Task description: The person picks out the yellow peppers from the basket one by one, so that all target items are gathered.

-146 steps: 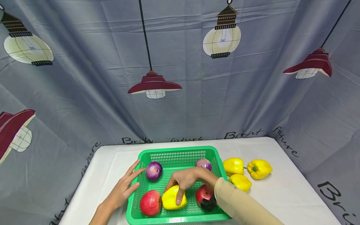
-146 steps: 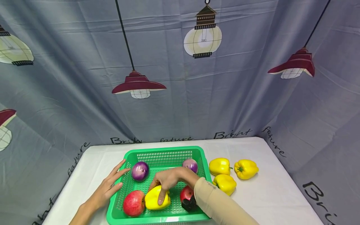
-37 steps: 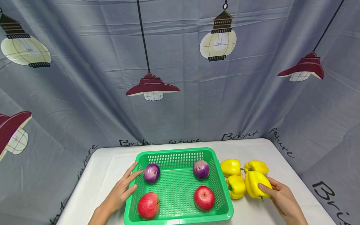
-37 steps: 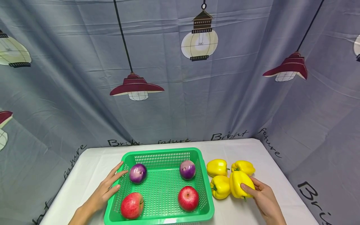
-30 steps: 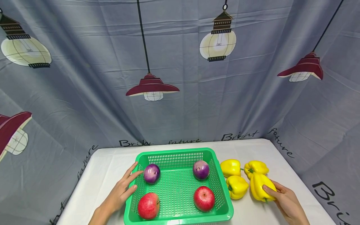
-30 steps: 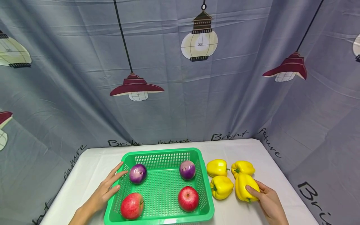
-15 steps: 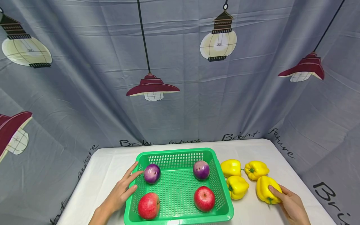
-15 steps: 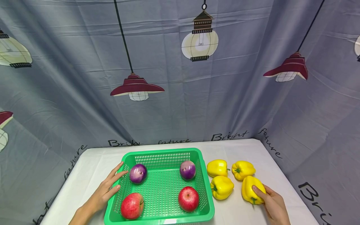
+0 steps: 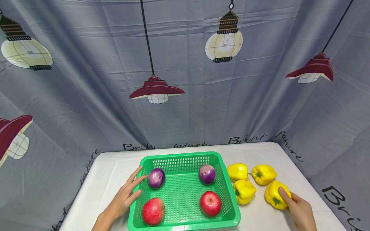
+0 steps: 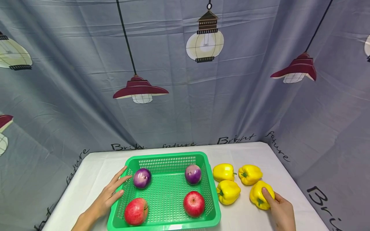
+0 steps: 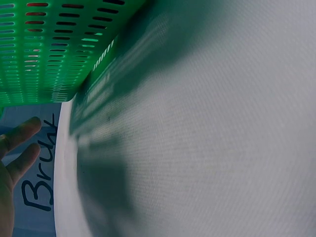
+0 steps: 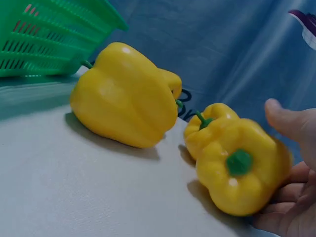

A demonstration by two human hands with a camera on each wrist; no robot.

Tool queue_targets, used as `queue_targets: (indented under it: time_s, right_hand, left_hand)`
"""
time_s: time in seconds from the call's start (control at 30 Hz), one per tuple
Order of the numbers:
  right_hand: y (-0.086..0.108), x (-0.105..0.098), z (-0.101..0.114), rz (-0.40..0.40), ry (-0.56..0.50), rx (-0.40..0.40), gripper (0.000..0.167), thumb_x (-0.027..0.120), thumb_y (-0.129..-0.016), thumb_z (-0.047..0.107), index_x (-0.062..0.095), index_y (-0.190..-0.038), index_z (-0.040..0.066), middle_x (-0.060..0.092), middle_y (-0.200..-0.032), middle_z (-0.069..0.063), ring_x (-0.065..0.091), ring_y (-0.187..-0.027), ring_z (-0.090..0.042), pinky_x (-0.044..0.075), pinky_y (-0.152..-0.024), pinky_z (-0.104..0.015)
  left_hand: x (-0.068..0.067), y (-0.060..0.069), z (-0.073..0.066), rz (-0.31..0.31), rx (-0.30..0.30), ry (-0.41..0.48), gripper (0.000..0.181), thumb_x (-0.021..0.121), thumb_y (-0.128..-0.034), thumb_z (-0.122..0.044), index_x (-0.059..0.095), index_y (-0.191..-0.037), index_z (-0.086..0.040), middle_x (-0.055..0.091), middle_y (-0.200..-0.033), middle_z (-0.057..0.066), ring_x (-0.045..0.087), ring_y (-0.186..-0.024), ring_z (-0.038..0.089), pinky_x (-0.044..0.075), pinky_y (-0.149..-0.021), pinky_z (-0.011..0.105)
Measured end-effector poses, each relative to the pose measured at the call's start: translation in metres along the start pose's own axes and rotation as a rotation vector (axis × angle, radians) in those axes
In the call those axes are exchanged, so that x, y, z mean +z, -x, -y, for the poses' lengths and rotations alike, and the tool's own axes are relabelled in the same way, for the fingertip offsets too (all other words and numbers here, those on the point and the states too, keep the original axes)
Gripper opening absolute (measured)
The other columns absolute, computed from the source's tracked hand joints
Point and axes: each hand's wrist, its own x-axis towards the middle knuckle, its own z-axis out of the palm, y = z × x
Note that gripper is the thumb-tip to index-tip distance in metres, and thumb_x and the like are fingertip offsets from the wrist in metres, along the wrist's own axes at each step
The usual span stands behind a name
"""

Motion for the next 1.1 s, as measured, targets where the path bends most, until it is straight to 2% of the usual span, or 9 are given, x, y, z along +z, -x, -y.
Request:
queue_targets:
  time_s: [0.17, 0.33, 0.43, 0.63, 0.93, 1.1]
  right_hand:
    - [0.011, -0.004, -0.001, 0.021, 0.105, 0.012, 0.128, 0.04, -0.083, 0.086, 0.016, -0.146, -0.023, 0.025, -0.147, -0.046, 0.038, -0.135, -0.053, 0.043, -0.1, -0.054]
    - [0.019, -0.003, -0.004, 0.033, 0.199, 0.015, 0.13, 0.041, -0.08, 0.089, 0.028, -0.141, -0.025, 0.052, -0.131, -0.04, 0.047, -0.124, -0.056, 0.037, -0.102, -0.065]
    - [0.022, -0.003, -0.005, 0.038, 0.203, 0.008, 0.13, 0.042, -0.08, 0.089, 0.031, -0.14, -0.025, 0.059, -0.124, -0.038, 0.047, -0.122, -0.056, 0.037, -0.101, -0.066]
    - [0.017, -0.002, -0.009, 0.021, 0.201, 0.009, 0.126, 0.046, -0.081, 0.087, 0.036, -0.139, -0.025, 0.06, -0.122, -0.036, 0.053, -0.119, -0.053, 0.044, -0.095, -0.063]
    - [0.022, -0.001, -0.006, 0.018, 0.191, 0.015, 0.122, 0.045, -0.083, 0.085, 0.036, -0.14, -0.023, 0.058, -0.127, -0.036, 0.046, -0.124, -0.055, 0.036, -0.103, -0.066]
    - [0.022, -0.002, -0.006, 0.02, 0.211, -0.006, 0.121, 0.045, -0.083, 0.085, 0.041, -0.137, -0.023, 0.064, -0.119, -0.034, 0.05, -0.12, -0.054, 0.04, -0.099, -0.066]
  left_hand:
    - [0.0, 0.0, 0.0, -0.003, -0.006, 0.007, 0.052, 0.057, -0.0929, -0.008, 0.055, -0.144, -0.015, 0.029, -0.163, 0.014, 0.036, -0.145, 0.027, 0.042, -0.095, 0.069]
    - [0.0, -0.001, 0.0, -0.003, -0.003, 0.015, 0.052, 0.056, -0.093, -0.008, 0.056, -0.144, -0.014, 0.029, -0.163, 0.014, 0.035, -0.145, 0.028, 0.039, -0.096, 0.07]
    - [0.0, -0.002, 0.0, -0.005, 0.001, 0.018, 0.052, 0.056, -0.0929, -0.008, 0.056, -0.144, -0.014, 0.029, -0.163, 0.015, 0.035, -0.145, 0.028, 0.039, -0.096, 0.07]
    - [0.0, 0.0, 0.0, 0.0, -0.004, 0.023, 0.052, 0.057, -0.0927, -0.007, 0.055, -0.144, -0.014, 0.029, -0.163, 0.015, 0.035, -0.145, 0.028, 0.04, -0.096, 0.07]
    - [0.0, 0.0, -0.001, 0.0, -0.009, 0.027, 0.052, 0.056, -0.0931, -0.007, 0.055, -0.145, -0.014, 0.029, -0.163, 0.015, 0.035, -0.145, 0.029, 0.04, -0.095, 0.071]
    - [0.0, 0.0, -0.001, 0.001, -0.006, 0.027, 0.052, 0.056, -0.0933, -0.007, 0.055, -0.145, -0.014, 0.029, -0.162, 0.015, 0.035, -0.145, 0.029, 0.04, -0.095, 0.071]
